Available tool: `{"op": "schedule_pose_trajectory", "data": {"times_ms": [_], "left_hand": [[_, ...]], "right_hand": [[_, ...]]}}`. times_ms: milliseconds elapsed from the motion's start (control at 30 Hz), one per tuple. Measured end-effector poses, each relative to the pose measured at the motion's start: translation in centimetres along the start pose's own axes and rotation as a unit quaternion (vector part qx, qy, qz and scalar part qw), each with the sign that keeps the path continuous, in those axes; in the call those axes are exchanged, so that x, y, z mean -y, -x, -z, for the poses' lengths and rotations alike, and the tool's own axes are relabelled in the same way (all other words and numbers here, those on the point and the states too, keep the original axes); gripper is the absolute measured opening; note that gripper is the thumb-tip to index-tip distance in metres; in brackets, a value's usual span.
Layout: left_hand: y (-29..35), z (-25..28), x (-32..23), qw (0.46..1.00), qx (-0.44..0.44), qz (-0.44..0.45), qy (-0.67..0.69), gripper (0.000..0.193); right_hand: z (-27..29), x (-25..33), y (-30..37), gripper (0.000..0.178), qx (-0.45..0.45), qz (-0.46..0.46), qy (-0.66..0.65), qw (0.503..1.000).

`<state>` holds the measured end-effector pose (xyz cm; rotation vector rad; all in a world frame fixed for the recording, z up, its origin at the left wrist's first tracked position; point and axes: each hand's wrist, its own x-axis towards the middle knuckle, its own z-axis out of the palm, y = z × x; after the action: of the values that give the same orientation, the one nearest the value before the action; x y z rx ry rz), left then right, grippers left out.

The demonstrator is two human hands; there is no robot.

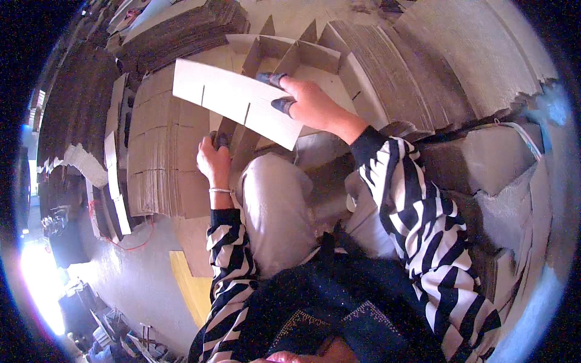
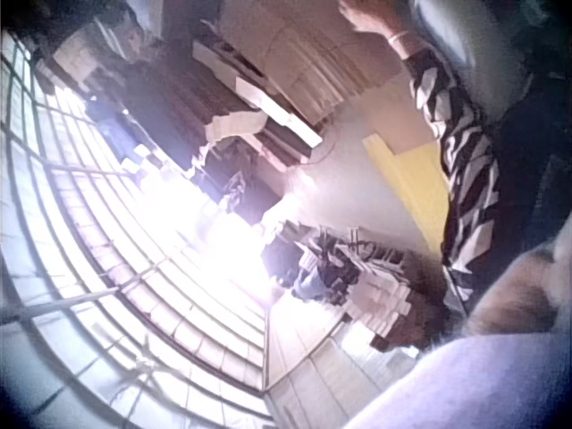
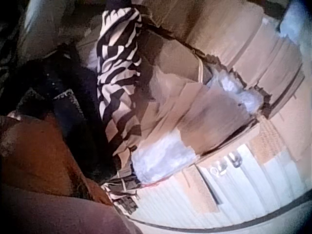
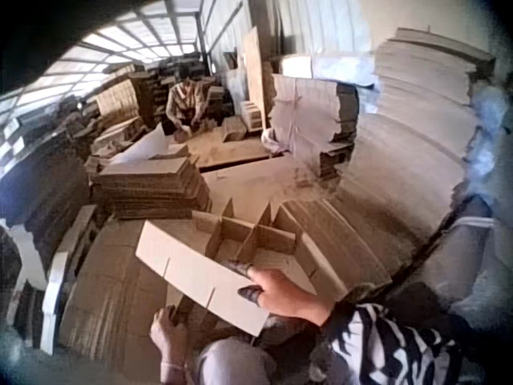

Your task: The person sits on the floor and uses a knife to cut a stack of flat cardboard sheets into smaller rectangular pieces. They repeatedly slice through the cardboard and separate the cut sections.

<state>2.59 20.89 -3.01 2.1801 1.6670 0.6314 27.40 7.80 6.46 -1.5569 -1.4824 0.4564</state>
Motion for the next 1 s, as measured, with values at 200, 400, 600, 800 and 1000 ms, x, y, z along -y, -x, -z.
{"op": "schedule_pose_trajectory", "data": {"times_ms": [200, 400, 600, 800, 1000], "left_hand": [[-2.8, 1.2, 0.6, 0.997, 0.035, 0.031, -0.061, 0.02], [-1.3, 3.3, -2.7, 0.964, -0.191, -0.179, -0.047, 0.024], [2.5, 0.8, -5.7, 0.98, 0.108, -0.155, -0.062, 0.021], [1.5, 0.1, -5.3, 0.977, 0.121, -0.165, -0.055, 0.023], [1.7, -0.8, -6.0, 0.975, 0.112, -0.188, -0.032, 0.017]], "right_hand": [[0.7, 0.0, -0.1, 0.045, 0.024, -0.02, 0.053, 0.998], [0.3, 2.2, -0.7, 0.049, 0.009, 0.005, 0.145, 0.989], [-0.4, 1.3, -0.9, 0.047, 0.019, 0.051, 0.18, 0.982], [-1.6, 0.5, -0.2, 0.047, 0.101, 0.058, 0.245, 0.962], [-2.0, -2.9, 1.7, 0.042, 0.088, 0.072, 0.271, 0.956]]}}
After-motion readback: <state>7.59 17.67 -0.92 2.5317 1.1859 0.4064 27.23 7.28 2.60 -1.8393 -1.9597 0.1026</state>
